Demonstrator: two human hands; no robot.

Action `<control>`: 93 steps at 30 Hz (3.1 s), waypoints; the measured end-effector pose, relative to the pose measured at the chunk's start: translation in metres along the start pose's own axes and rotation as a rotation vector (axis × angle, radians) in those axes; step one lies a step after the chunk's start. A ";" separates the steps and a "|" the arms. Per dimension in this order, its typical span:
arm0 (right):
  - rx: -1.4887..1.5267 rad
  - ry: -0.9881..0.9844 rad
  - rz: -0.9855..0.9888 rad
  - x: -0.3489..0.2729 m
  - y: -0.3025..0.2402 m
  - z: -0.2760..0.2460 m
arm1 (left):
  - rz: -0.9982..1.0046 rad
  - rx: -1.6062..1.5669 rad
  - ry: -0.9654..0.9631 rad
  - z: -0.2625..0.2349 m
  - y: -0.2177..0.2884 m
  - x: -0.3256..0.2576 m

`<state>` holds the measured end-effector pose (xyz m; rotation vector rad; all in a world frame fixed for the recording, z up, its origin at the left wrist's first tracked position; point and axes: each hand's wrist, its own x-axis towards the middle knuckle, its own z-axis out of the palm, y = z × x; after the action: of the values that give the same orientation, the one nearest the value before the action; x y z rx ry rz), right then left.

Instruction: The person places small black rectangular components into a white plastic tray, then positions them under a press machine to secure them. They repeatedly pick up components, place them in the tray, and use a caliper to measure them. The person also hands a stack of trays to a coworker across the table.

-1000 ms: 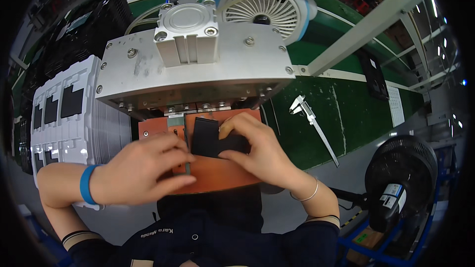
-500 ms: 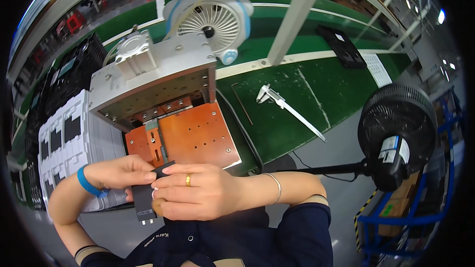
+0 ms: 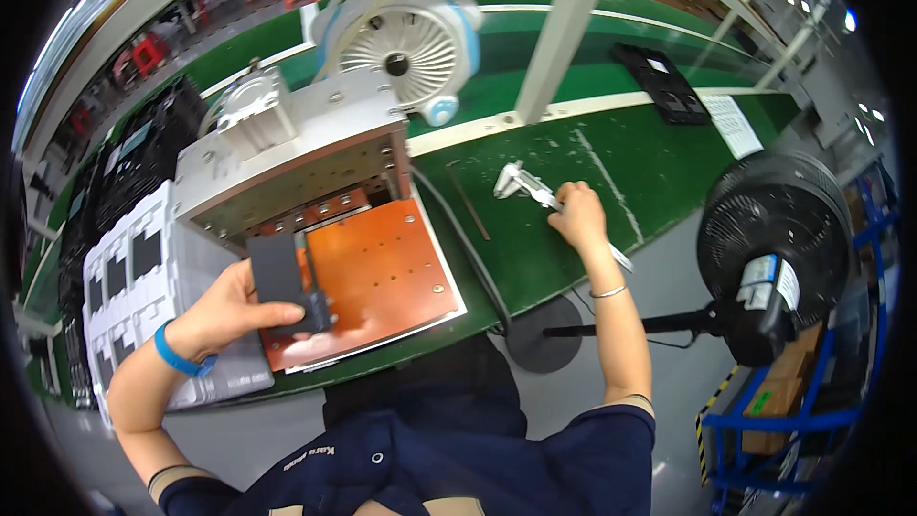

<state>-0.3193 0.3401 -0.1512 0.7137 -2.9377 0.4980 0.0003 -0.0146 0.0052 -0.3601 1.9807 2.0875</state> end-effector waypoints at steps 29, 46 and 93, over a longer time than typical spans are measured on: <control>0.623 0.247 -0.671 -0.083 -0.202 -0.089 | -0.058 -0.030 -0.052 -0.008 -0.003 0.001; 0.560 0.311 -0.746 -0.082 -0.203 -0.086 | -0.107 -0.114 -0.071 -0.006 0.002 0.000; 0.116 0.230 -0.015 -0.021 0.039 0.027 | -0.041 1.581 0.827 -0.004 -0.038 -0.202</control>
<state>-0.3184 0.3728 -0.1914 0.6415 -2.7059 0.7026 0.2036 -0.0176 0.0381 -0.8698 3.1596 -0.2164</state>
